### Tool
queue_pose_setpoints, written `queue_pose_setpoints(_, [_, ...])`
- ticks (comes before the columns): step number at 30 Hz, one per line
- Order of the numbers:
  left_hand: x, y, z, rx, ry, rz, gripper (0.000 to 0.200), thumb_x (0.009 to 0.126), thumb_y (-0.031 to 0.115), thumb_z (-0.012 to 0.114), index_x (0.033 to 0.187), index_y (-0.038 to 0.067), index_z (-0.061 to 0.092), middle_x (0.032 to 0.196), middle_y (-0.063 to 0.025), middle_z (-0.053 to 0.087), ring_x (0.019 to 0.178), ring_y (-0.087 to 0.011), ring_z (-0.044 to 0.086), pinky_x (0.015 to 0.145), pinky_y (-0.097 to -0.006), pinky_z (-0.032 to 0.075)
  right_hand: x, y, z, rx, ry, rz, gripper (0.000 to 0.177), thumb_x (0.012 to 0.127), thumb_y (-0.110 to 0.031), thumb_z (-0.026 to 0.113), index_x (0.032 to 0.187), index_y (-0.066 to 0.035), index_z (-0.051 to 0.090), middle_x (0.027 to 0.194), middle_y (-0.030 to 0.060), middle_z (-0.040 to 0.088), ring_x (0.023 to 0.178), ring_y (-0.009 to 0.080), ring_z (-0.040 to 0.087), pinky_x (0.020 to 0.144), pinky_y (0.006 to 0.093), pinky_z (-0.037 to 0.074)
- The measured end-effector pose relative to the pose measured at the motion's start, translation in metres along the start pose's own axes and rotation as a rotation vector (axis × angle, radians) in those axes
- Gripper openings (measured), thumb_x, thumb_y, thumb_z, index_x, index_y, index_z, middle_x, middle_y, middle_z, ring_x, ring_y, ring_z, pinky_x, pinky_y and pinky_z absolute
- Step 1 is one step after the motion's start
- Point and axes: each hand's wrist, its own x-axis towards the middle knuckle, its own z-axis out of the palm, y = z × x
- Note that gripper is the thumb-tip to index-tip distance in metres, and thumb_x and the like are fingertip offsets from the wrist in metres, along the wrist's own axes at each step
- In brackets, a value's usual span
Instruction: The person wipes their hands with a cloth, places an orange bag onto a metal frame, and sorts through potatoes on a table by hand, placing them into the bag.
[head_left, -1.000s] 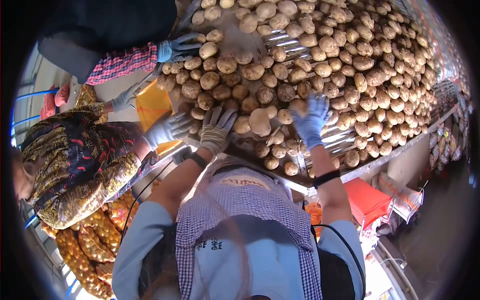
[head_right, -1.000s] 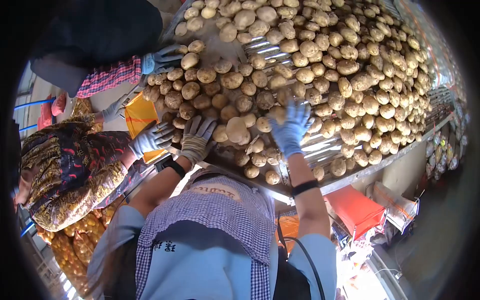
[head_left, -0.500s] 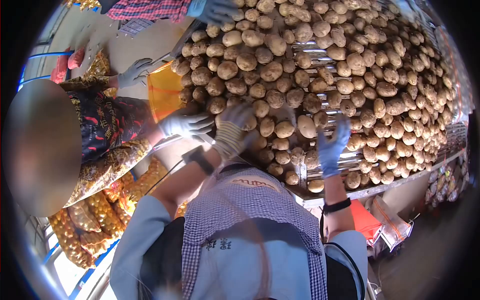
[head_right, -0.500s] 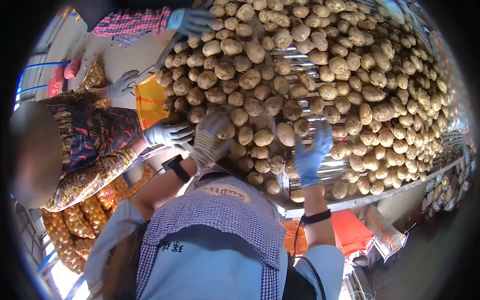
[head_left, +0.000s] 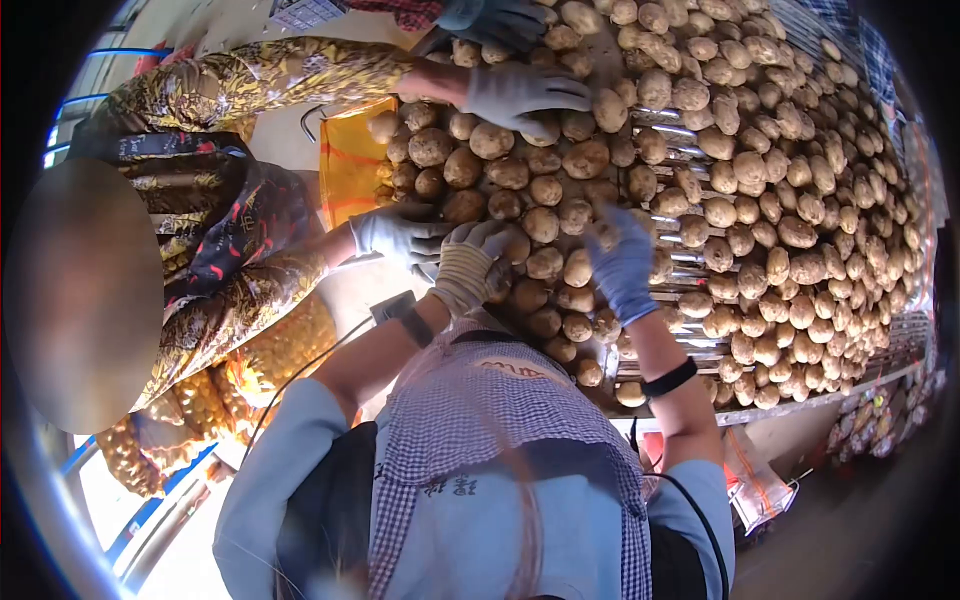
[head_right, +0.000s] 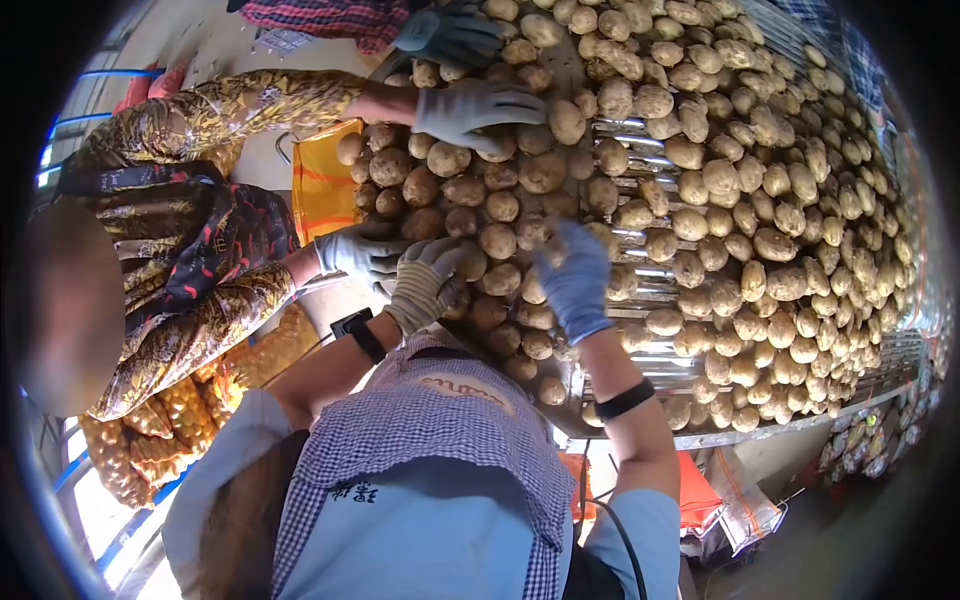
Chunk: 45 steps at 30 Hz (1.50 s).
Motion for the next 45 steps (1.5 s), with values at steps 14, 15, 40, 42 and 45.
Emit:
queue_pose_setpoints(14, [0.112, 0.022, -0.001, -0.099, -0.364, -0.125, 0.05, 0.076, 0.016, 0.063, 0.124, 0.011, 0.053, 0.122, -0.0192, 0.054, 0.114, -0.0362, 0.05, 0.096, -0.046, 0.042, 0.045, -0.034, -0.031, -0.667, -0.225, 0.295, 0.058, 0.069, -0.026, 0.075, 0.119, -0.008, 0.052, 0.119, 0.0188, 0.053, 0.11, 0.0338, 0.054, 0.095, 0.0419, 0.044])
queue_pose_setpoints(15, [0.107, 0.019, 0.005, -0.039, -0.327, -0.015, 0.049, 0.075, 0.013, 0.062, 0.124, 0.01, 0.054, 0.123, -0.019, 0.053, 0.115, -0.0366, 0.05, 0.097, -0.0457, 0.042, 0.036, -0.022, -0.03, -0.723, -0.178, 0.133, 0.058, 0.069, -0.026, 0.075, 0.119, -0.008, 0.053, 0.119, 0.0184, 0.054, 0.111, 0.0336, 0.053, 0.095, 0.0414, 0.044])
queue_pose_setpoints(40, [0.066, 0.045, 0.019, 0.075, -0.186, 0.336, 0.059, 0.076, 0.031, 0.065, 0.129, 0.014, 0.049, 0.142, -0.0096, 0.037, 0.129, -0.0384, 0.032, 0.107, -0.0506, 0.028, 0.016, 0.018, -0.033, -0.671, 0.021, 0.124, 0.078, 0.089, -0.057, 0.047, 0.149, -0.015, 0.021, 0.152, 0.0196, 0.023, 0.142, 0.036, 0.018, 0.115, 0.0485, 0.013])
queue_pose_setpoints(42, [0.07, 0.026, 0.014, 0.107, -0.18, 0.305, 0.057, 0.076, 0.029, 0.065, 0.128, 0.013, 0.05, 0.141, -0.0124, 0.037, 0.128, -0.0393, 0.034, 0.107, -0.0507, 0.029, 0.0, -0.032, -0.023, -0.583, -0.15, -0.175, 0.077, 0.083, -0.052, 0.059, 0.142, -0.009, 0.034, 0.141, 0.022, 0.039, 0.134, 0.0377, 0.033, 0.112, 0.0471, 0.023])
queue_pose_setpoints(45, [0.074, 0.014, -0.008, 0.15, -0.22, 0.298, 0.052, 0.078, 0.024, 0.062, 0.126, 0.009, 0.05, 0.135, -0.0208, 0.04, 0.123, -0.0422, 0.038, 0.105, -0.051, 0.031, -0.015, -0.048, -0.016, -0.131, -0.081, -0.417, 0.073, 0.079, -0.045, 0.066, 0.134, -0.004, 0.041, 0.131, 0.0216, 0.046, 0.125, 0.0366, 0.04, 0.108, 0.046, 0.029])
